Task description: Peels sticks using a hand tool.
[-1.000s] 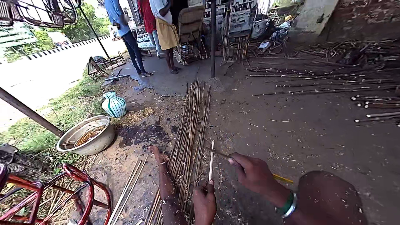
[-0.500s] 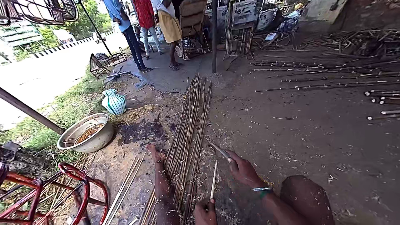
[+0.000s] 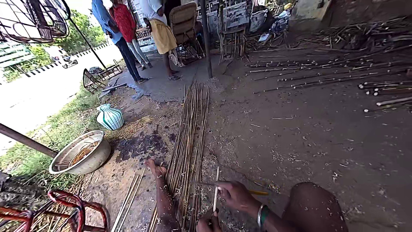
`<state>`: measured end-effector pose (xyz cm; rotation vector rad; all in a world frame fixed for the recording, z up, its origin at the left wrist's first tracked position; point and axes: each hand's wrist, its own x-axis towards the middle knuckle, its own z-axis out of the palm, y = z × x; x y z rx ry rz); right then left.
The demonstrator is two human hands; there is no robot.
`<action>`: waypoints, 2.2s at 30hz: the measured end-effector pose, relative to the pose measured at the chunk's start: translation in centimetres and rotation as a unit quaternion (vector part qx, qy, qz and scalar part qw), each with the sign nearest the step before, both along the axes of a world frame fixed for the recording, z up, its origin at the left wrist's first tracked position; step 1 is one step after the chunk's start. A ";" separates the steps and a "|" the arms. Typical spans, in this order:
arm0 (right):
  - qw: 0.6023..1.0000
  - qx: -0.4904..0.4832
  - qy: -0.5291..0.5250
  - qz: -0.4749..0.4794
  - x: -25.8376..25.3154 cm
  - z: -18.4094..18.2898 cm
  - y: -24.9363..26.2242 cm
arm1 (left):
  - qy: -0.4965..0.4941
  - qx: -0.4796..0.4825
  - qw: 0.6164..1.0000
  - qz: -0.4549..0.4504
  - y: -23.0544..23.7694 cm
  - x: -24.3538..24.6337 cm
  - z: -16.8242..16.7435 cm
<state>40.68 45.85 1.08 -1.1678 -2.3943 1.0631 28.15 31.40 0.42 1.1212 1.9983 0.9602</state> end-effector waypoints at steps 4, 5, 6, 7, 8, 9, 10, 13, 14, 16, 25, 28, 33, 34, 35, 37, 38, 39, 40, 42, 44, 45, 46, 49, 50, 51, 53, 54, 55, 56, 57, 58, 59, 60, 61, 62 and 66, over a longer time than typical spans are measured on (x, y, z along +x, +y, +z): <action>0.998 -0.043 0.003 -0.036 0.3 0.3 2.2 | -0.004 -0.004 1.000 -0.008 -1.1 0.0 0.2; 0.999 -0.042 -0.004 -0.024 0.0 0.5 1.0 | -0.010 -0.001 1.000 -0.007 -0.9 -0.2 0.2; 0.999 -0.039 -0.014 -0.006 -0.2 0.5 -0.8 | -0.020 0.005 1.000 -0.004 -0.7 -0.3 -0.1; 0.999 -0.040 -0.027 0.018 -0.3 0.5 -2.4 | -0.032 0.012 0.999 0.000 -0.8 -0.4 -0.7; 0.998 -0.037 -0.035 0.037 -0.2 0.4 -3.2 | -0.043 0.019 0.999 0.000 -1.1 -0.5 -1.2; 0.998 -0.026 -0.033 0.035 -0.1 0.5 -2.8 | -0.047 0.025 0.999 -0.003 -1.3 -0.6 -1.4; 1.000 -0.012 -0.025 0.014 0.1 0.6 -1.3 | -0.047 0.031 0.998 -0.007 -1.3 -0.6 -1.3; 0.998 -0.028 -0.042 -0.027 0.3 1.1 0.9 | -0.039 0.022 0.999 -0.006 -2.3 0.0 -0.4; 0.998 -0.033 -0.049 -0.017 0.0 1.2 -0.4 | -0.043 0.016 0.999 0.000 -2.4 -0.1 -0.3; 0.997 -0.042 -0.055 0.046 -0.8 1.3 -4.2 | -0.049 0.021 0.998 0.015 -2.0 -0.6 -0.7; 0.999 -0.015 -0.046 0.008 -0.7 0.9 -3.5 | -0.089 0.015 0.996 -0.005 -2.7 -1.0 -1.0; 0.997 -0.002 -0.058 0.040 -0.5 1.0 -4.8 | -0.109 0.025 0.994 0.008 -2.7 -1.1 -2.0; 0.997 -0.036 -0.073 0.016 -0.4 2.0 -1.3 | -0.074 0.016 0.997 0.007 -2.7 -0.7 -0.6; 0.996 -0.029 -0.073 0.044 -0.8 1.9 -3.0 | -0.089 0.025 0.996 0.012 -2.1 -1.1 -0.7; 0.994 -0.022 -0.076 0.073 -1.1 1.7 -4.8 | -0.102 0.036 0.994 0.015 -1.6 -1.5 -1.1; 0.995 -0.020 -0.063 0.073 -0.9 1.3 -5.1 | -0.119 0.041 0.992 -0.007 -1.6 -2.1 -1.8; 0.998 -0.008 -0.049 0.038 -0.5 1.5 -3.1 | -0.105 0.036 0.993 -0.029 -1.5 -2.2 -1.8; 0.999 -0.010 -0.052 0.005 -0.3 2.0 -1.1 | -0.082 0.026 0.995 -0.045 -1.8 -2.2 -1.6; 0.998 -0.018 -0.062 -0.015 -0.2 2.1 0.1 | -0.063 0.016 0.997 -0.049 -2.5 -2.0 -1.5; 0.998 -0.015 -0.057 -0.027 -0.4 1.9 -0.1 | -0.043 0.017 0.998 -0.037 -2.7 -1.6 -1.0; 0.999 -0.011 -0.042 0.006 -0.8 1.3 -3.4 | -0.042 0.025 0.998 -0.027 -2.4 -1.6 -0.9; 0.998 -0.007 -0.048 0.035 -1.0 1.0 -5.2 | -0.044 0.027 0.998 -0.022 -2.3 -1.6 -1.1; 0.996 -0.006 -0.056 0.063 -1.1 0.9 -6.4 | -0.046 0.029 0.998 -0.014 -2.4 -1.6 -1.4; 0.997 -0.005 -0.064 0.038 -0.8 1.6 -2.9 | -0.022 0.038 0.999 -0.015 -2.7 -1.3 -1.8; 0.996 -0.025 -0.082 0.021 -0.7 1.9 -1.1 | -0.008 0.028 0.999 -0.016 -2.9 -1.0 -1.7; 0.995 -0.039 -0.095 0.014 -0.7 1.8 -0.5 | 0.006 0.013 1.000 -0.015 -3.2 -0.7 -1.5; 0.995 -0.041 -0.088 0.032 -1.1 1.4 -2.7 | 0.022 -0.002 1.000 -0.005 -2.9 -0.7 -1.1; 0.995 -0.031 -0.082 0.053 -1.3 1.1 -4.6 | 0.022 0.002 1.000 -0.001 -2.5 -0.8 -1.1; 0.994 -0.021 -0.081 0.075 -1.3 0.9 -6.3 | 0.016 0.007 1.000 0.001 -2.4 -0.9 -1.4; 0.993 -0.013 -0.083 0.083 -1.2 0.9 -6.9 | 0.006 0.015 1.000 -0.004 -2.4 -1.0 -1.7; 0.993 -0.014 -0.087 0.076 -0.9 1.4 -5.8 | 0.000 0.025 1.000 -0.015 -2.3 -1.2 -1.8; 0.995 -0.002 -0.082 0.051 -0.6 1.8 -3.6 | -0.008 0.030 0.999 -0.026 -2.1 -1.3 -1.7; 0.996 -0.006 -0.081 0.025 -0.3 2.1 -1.4 | -0.026 0.027 0.999 -0.032 -2.2 -1.3 -1.6; 0.996 -0.022 -0.081 0.006 -0.1 2.1 -0.3 | -0.052 0.019 0.998 -0.036 -2.7 -1.3 -1.6; 0.997 -0.028 -0.070 -0.003 -0.2 1.7 -0.3 | -0.081 0.016 0.996 -0.036 -3.1 -1.3 -1.5; 0.998 -0.026 -0.055 -0.005 -0.4 1.6 -1.2 | -0.107 0.023 0.993 -0.035 -2.8 -1.6 -1.4; 0.997 0.011 -0.036 0.062 -1.1 1.0 -7.3 | -0.224 0.054 0.973 -0.024 -2.4 -2.5 -2.4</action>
